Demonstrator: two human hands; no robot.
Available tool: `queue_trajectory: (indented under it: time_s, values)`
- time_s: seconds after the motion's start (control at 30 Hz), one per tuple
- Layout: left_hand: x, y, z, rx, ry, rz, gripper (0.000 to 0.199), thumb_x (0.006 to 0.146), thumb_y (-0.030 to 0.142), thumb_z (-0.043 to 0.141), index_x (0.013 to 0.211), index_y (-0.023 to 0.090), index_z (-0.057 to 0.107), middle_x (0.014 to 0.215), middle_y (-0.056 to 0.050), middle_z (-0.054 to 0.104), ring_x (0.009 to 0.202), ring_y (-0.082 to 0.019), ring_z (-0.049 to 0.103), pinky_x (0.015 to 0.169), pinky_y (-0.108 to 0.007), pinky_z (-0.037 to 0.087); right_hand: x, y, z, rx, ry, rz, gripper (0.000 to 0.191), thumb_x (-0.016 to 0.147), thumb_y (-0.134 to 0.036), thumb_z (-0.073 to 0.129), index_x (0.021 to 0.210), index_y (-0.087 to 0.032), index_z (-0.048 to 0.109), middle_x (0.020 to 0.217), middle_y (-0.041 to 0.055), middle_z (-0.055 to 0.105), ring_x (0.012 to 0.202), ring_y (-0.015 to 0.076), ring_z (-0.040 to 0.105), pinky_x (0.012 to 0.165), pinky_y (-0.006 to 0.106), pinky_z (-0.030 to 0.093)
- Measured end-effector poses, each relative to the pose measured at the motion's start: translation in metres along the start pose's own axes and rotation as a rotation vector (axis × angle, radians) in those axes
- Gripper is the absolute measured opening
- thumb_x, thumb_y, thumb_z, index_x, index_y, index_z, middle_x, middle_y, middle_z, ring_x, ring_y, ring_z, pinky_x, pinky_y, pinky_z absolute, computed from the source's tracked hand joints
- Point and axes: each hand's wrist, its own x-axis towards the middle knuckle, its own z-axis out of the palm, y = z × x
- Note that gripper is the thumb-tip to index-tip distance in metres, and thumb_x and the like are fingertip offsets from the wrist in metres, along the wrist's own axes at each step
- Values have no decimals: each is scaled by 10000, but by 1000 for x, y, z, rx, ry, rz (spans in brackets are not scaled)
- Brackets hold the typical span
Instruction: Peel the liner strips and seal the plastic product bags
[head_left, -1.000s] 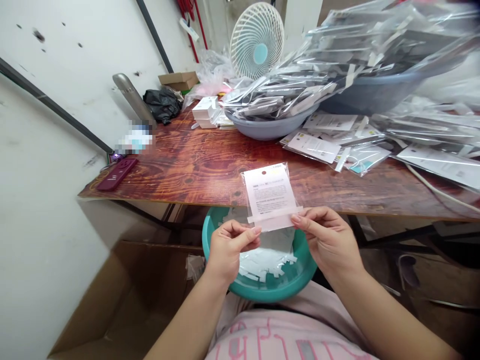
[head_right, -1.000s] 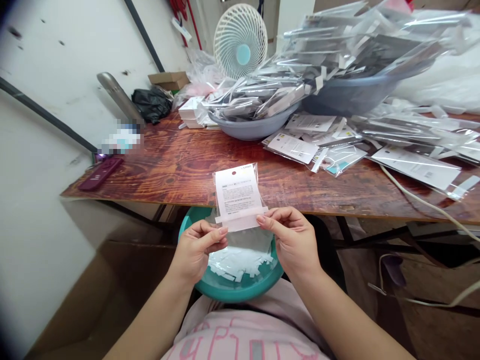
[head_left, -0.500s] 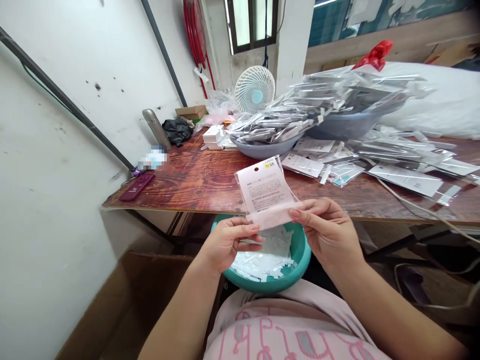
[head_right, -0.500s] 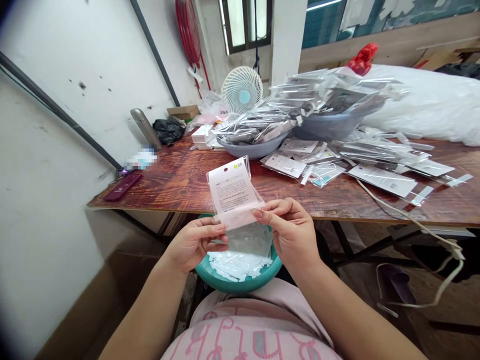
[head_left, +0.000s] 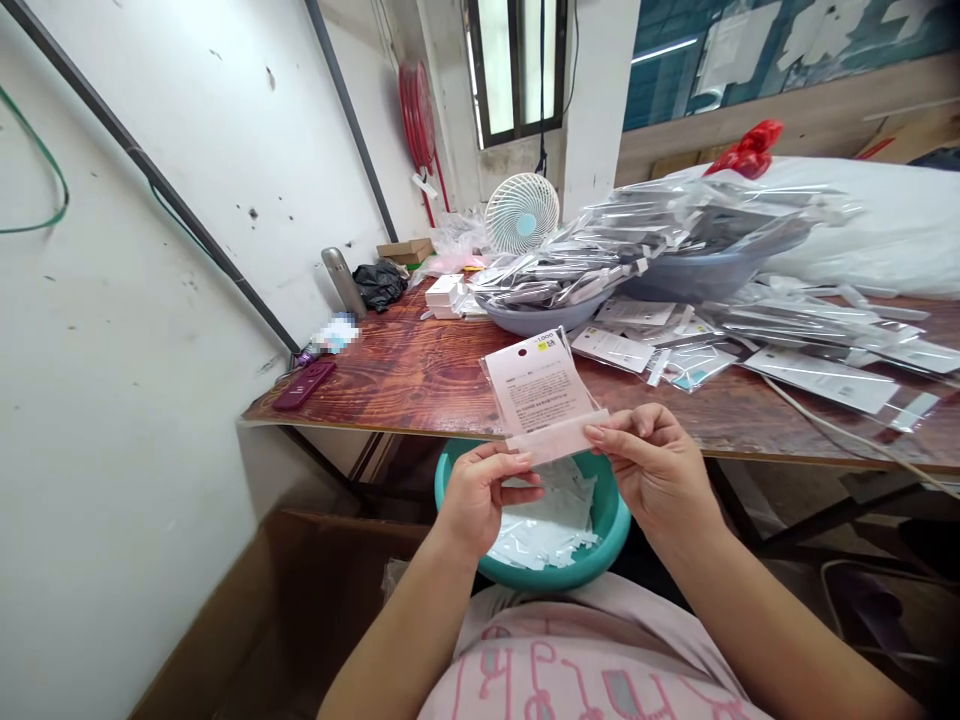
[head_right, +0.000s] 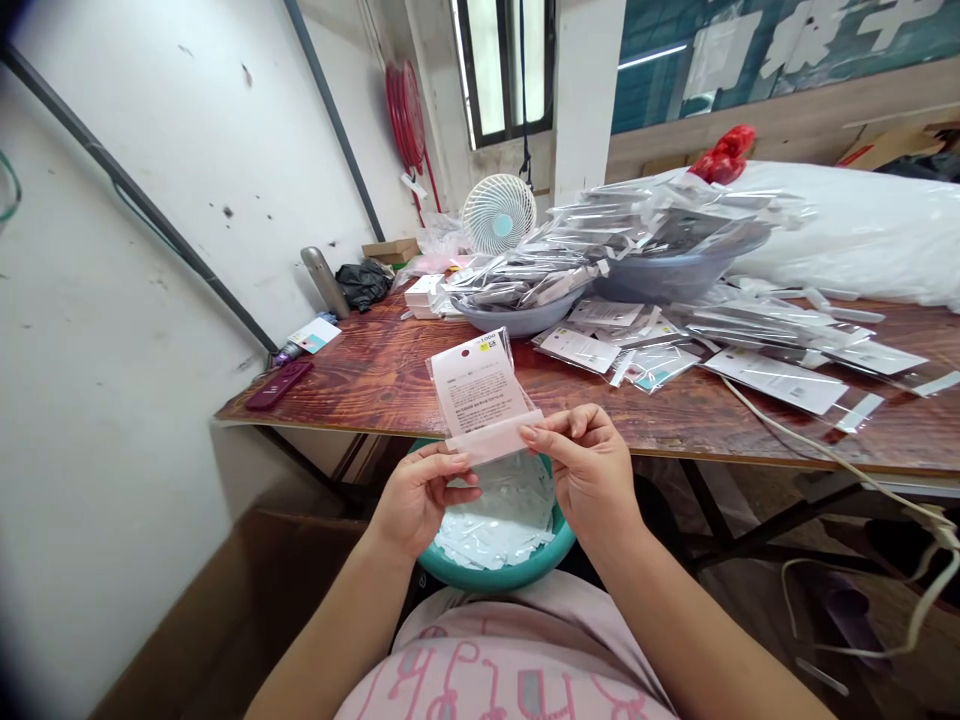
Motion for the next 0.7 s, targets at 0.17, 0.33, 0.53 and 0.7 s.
queue_trajectory:
  time_s: [0.17, 0.33, 0.53, 0.7]
  values:
    - [-5, -6, 1, -11, -103, -11, 214, 685, 133, 670, 896, 109, 698, 881, -70, 668, 771, -193, 665, 500, -242, 581, -4, 7, -5, -31, -4, -14, 482, 488, -62, 823, 593, -194, 371, 570, -26, 658, 498, 87, 600, 523, 158, 501]
    - [-7, -10, 1, -67, -210, -76, 309, 716, 165, 687, 1024, 145, 679, 958, -80, 685, 718, -173, 676, 510, -241, 584, -9, 12, -4, -53, -22, 16, 483, 488, -62, 825, 595, -200, 375, 588, -34, 658, 501, 92, 595, 519, 177, 503]
    - [-3, -16, -5, -15, -217, -141, 312, 762, 299, 692, 1013, 114, 696, 899, -110, 716, 749, -187, 692, 535, -220, 574, -10, 13, 0, -62, -9, 1, 483, 488, -67, 826, 591, -192, 371, 599, -29, 661, 531, 94, 607, 546, 185, 510]
    - [0, -19, -12, 69, -277, -150, 302, 731, 362, 723, 829, 76, 711, 684, -72, 703, 409, -97, 584, 534, -275, 574, -9, 12, -3, -73, 6, -28, 493, 485, -66, 824, 587, -191, 358, 577, -34, 657, 508, 86, 590, 532, 182, 491]
